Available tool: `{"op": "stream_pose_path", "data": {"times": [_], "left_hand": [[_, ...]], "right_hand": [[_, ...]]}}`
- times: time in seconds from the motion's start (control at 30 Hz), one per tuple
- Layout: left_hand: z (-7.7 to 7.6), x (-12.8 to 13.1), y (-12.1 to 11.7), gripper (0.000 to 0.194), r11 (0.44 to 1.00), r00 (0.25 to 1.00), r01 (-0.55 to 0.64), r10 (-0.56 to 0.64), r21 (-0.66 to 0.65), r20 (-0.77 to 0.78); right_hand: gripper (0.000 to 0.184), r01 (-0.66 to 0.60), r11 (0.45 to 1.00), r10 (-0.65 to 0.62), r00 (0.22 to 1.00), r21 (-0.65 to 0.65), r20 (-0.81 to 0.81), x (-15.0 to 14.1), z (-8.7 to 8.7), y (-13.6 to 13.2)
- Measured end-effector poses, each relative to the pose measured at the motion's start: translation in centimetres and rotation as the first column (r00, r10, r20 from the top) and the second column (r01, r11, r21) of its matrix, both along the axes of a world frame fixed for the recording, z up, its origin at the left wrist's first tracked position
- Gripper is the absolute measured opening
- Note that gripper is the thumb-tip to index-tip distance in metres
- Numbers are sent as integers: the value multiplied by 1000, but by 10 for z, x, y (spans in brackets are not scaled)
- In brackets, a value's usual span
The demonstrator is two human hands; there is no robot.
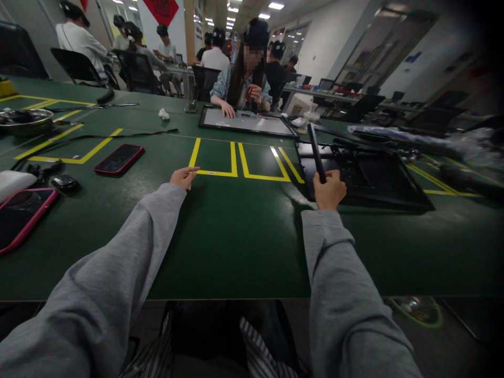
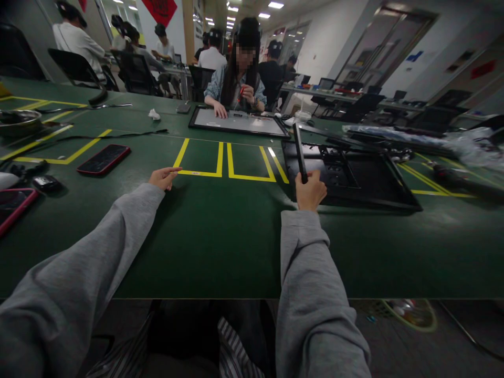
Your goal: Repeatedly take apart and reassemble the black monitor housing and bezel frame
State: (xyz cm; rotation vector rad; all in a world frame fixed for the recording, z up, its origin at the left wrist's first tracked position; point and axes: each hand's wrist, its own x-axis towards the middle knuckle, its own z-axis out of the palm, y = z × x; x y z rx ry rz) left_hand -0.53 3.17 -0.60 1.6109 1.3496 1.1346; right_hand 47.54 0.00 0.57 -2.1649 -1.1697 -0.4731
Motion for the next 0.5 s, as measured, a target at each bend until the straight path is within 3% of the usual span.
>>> {"op": "stream_pose_path", "data": {"times": [0.27,0.5], "left_hand": [[-6,-3,5,40,1000,999,22,-22,-2,-43],[-10,-3,7,39,1000,996,30,-30,-7,-80]], "right_hand": [[38,-51,999,51,999,19,-14,24,-15,1],[40,-173,981,170,984,-85,-43,35,-27,4]]}}
